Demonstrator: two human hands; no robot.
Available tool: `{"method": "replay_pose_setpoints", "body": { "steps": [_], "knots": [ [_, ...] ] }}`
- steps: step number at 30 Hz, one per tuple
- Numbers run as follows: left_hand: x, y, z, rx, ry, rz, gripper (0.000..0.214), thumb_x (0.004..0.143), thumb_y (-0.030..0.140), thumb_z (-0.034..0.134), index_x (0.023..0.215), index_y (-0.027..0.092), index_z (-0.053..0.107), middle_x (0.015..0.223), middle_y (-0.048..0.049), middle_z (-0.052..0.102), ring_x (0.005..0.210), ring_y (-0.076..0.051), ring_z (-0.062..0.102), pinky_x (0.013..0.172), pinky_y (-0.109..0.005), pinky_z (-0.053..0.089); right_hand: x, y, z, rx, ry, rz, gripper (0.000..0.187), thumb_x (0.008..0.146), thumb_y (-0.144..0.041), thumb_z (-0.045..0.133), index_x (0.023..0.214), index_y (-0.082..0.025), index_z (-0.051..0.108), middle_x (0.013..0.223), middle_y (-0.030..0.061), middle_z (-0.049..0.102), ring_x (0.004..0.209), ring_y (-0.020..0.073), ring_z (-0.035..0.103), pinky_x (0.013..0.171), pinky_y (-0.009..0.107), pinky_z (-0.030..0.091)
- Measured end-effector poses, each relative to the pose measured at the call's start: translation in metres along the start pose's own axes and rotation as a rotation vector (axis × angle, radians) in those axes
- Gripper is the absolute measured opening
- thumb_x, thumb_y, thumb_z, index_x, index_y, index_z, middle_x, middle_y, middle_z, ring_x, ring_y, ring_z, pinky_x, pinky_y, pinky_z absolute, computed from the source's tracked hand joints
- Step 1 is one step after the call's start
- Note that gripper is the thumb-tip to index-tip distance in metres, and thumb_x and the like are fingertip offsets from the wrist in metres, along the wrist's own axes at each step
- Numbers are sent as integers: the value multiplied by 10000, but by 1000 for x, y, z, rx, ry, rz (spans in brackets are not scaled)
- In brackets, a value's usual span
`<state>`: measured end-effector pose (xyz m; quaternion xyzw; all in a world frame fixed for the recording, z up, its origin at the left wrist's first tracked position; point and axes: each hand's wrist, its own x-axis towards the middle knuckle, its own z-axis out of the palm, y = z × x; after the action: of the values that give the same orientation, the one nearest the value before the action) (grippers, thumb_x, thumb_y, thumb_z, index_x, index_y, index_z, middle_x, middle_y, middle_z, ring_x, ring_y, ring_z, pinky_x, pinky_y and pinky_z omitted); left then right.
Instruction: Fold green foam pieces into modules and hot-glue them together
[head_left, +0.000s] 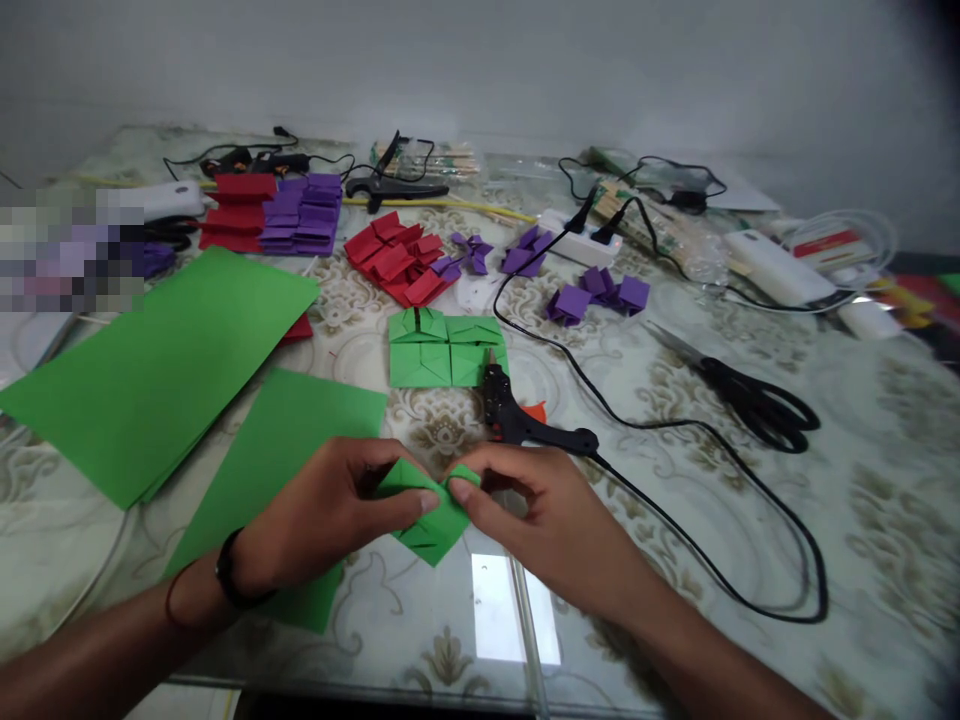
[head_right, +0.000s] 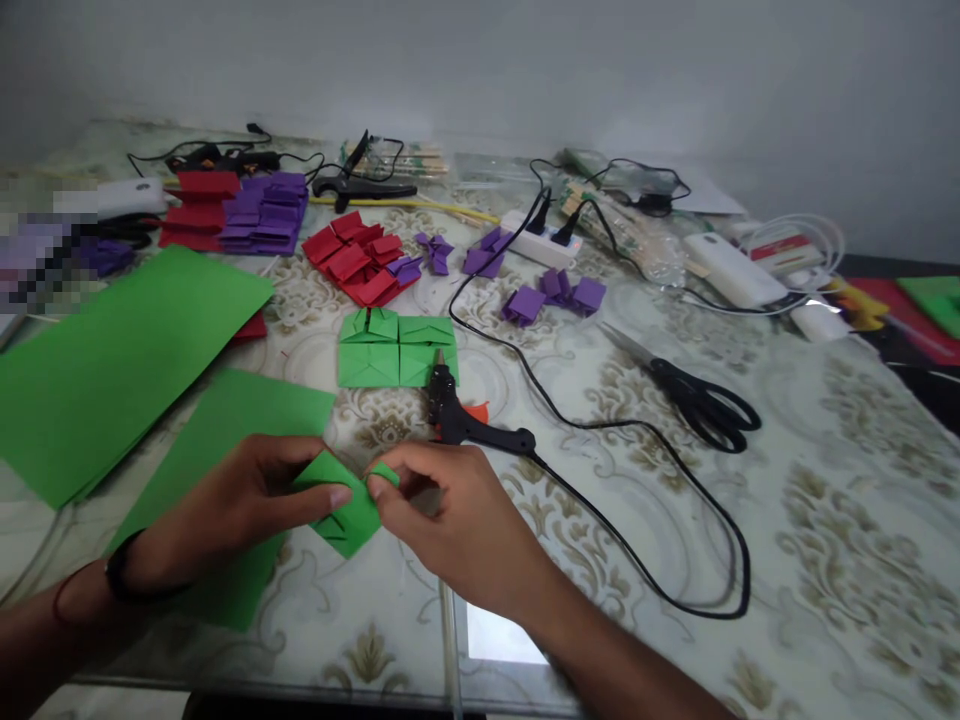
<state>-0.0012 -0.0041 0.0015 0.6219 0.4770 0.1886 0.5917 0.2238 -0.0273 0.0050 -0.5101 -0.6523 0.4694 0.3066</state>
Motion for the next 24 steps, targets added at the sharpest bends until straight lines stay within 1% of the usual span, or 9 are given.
{"method": "replay_pose_setpoints", "body": {
  "steps": [3,5,6,9,11,16,19,22,24],
  "knots": [
    [0,-1,0,-38,-28,-22,259,909,417,756,890,163,802,766,0,710,697,-143,564,626,-242,416,0,0,0,10,-5,22,209,943,-322,673,786,-197,730,660,-15,673,616,132,592,565,230,443],
    [1,0,-1,-99,-10,-30,278,898,438,765,889,165,818,816,-30,773,747,-172,641,676,-262,479,0,0,0,58,-15,51,166,930,-333,705,842,-200,749,698,-12,700,639,133,607,590,228,464],
    [1,0,-2,-132,3,-39,282,893,444,766,872,167,815,824,-38,787,762,-183,667,700,-274,503,1,0,0,73,-20,64,174,927,-336,711,823,-200,740,694,-15,691,636,129,598,591,225,463],
    [2,1,-3,-168,13,-55,256,871,436,782,852,182,812,795,-27,787,736,-180,676,691,-275,509,2,0,-1,74,-36,93,315,940,-354,693,671,-197,646,623,-28,594,587,112,508,542,218,410],
    [2,0,-4,-141,15,-48,244,864,434,792,872,193,826,773,-9,771,701,-160,642,655,-258,473,3,1,-1,79,-53,102,349,946,-366,688,649,-196,623,609,-29,576,577,110,484,524,220,390],
    [1,2,-4,-98,41,-22,265,883,442,762,825,195,839,724,4,733,657,-138,563,626,-252,416,1,1,-3,80,-89,55,334,995,-354,661,701,-199,690,636,-7,673,614,134,603,575,236,458],
    [1,8,-5,-85,80,3,260,877,420,729,755,202,802,666,13,685,636,-140,528,616,-262,400,1,3,-10,77,-25,-3,335,1056,-364,601,818,-203,772,747,21,771,677,154,686,632,257,523],
    [2,11,-7,-53,104,28,250,870,405,705,713,215,746,660,13,660,645,-152,528,622,-277,404,2,7,-23,48,110,-60,308,1083,-389,596,998,-218,838,878,36,832,730,164,719,704,282,568],
    [3,10,-7,-22,120,50,244,878,417,692,738,220,727,699,8,670,675,-165,550,647,-287,427,4,11,-34,15,215,-98,340,1105,-427,578,1066,-234,854,907,39,842,761,172,729,756,300,583]
  ]
}}
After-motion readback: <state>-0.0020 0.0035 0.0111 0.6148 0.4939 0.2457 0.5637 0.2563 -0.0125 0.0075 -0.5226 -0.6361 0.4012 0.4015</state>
